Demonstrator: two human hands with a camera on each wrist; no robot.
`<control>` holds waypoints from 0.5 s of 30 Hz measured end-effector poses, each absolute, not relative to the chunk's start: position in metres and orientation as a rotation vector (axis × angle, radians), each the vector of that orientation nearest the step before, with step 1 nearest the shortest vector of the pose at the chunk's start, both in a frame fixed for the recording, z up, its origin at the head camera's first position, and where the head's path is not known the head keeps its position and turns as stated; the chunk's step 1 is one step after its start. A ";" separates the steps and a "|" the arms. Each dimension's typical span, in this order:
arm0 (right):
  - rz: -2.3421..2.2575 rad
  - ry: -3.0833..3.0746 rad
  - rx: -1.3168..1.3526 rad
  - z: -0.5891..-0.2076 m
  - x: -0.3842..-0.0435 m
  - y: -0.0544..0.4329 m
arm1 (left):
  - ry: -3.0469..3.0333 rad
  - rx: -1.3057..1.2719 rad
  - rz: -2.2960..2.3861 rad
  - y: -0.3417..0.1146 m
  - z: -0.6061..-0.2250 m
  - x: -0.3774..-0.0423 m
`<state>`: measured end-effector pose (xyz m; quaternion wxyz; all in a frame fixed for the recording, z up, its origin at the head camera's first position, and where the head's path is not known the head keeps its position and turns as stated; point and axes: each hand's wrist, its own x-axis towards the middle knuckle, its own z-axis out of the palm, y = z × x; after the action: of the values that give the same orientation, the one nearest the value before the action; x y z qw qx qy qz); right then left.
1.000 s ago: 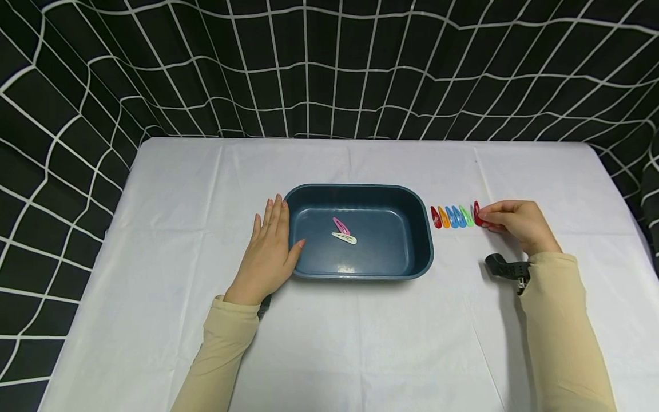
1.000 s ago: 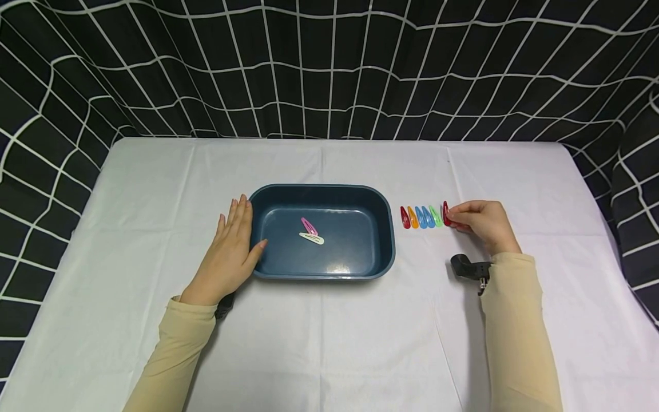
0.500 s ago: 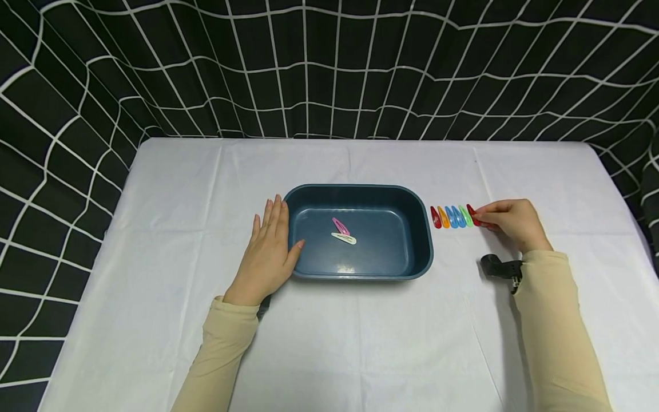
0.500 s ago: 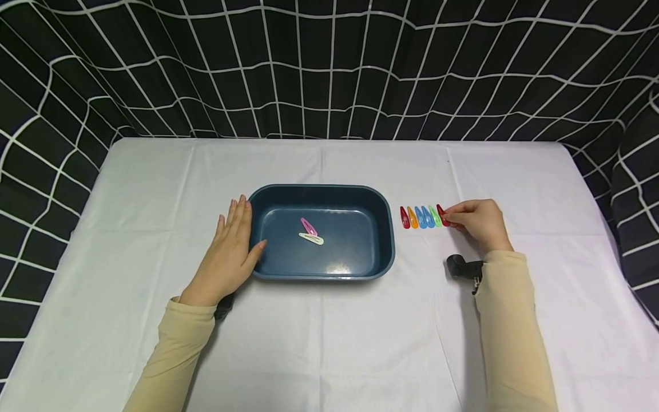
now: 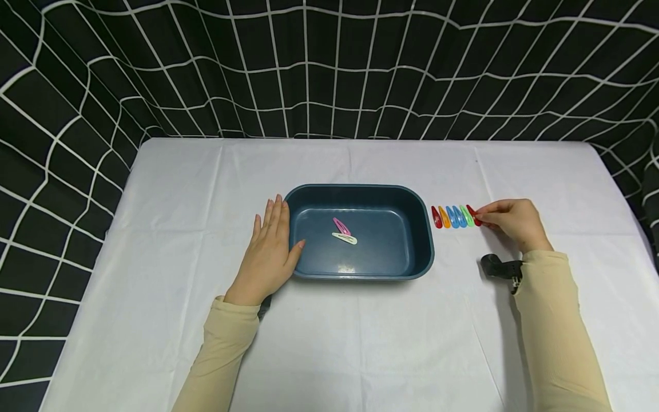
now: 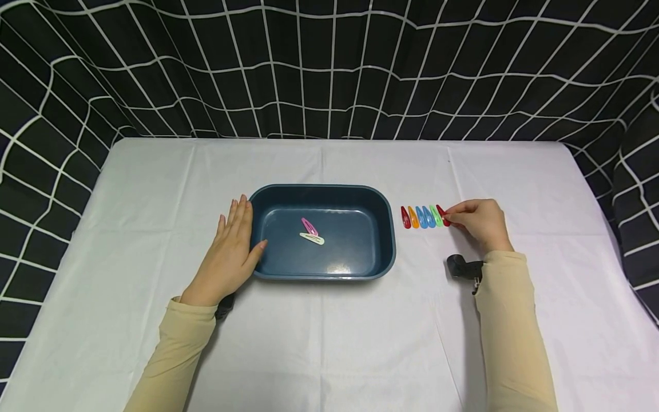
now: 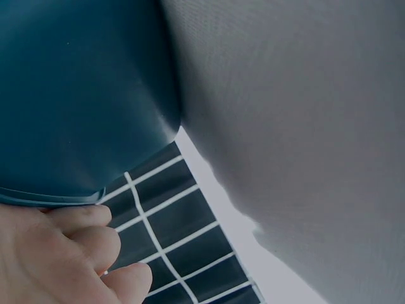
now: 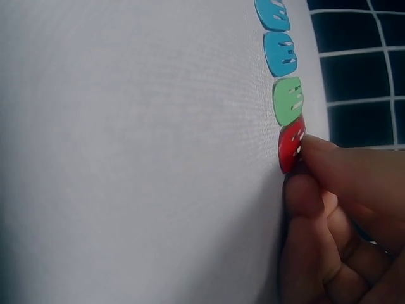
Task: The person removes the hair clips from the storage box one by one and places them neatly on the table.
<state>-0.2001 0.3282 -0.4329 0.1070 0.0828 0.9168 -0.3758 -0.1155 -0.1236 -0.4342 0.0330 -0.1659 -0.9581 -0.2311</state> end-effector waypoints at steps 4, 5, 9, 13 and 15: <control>-1.111 2.697 0.270 -0.433 -0.201 0.328 | -2.952 -0.507 -0.718 -0.124 -0.434 -0.115; -1.115 2.695 0.272 -0.433 -0.201 0.328 | -2.954 -0.505 -0.720 -0.124 -0.434 -0.115; -1.128 2.702 0.274 -0.432 -0.201 0.328 | -2.959 -0.500 -0.725 -0.124 -0.433 -0.115; -1.125 2.705 0.284 -0.432 -0.201 0.328 | -2.960 -0.501 -0.727 -0.124 -0.433 -0.115; -1.119 2.702 0.286 -0.432 -0.201 0.329 | -2.961 -0.501 -0.726 -0.123 -0.433 -0.115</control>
<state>-0.2008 0.3288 -0.4322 0.1015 0.0967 0.9148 -0.3788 -0.1151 -0.1235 -0.4331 0.0258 -0.1621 -0.9580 -0.2350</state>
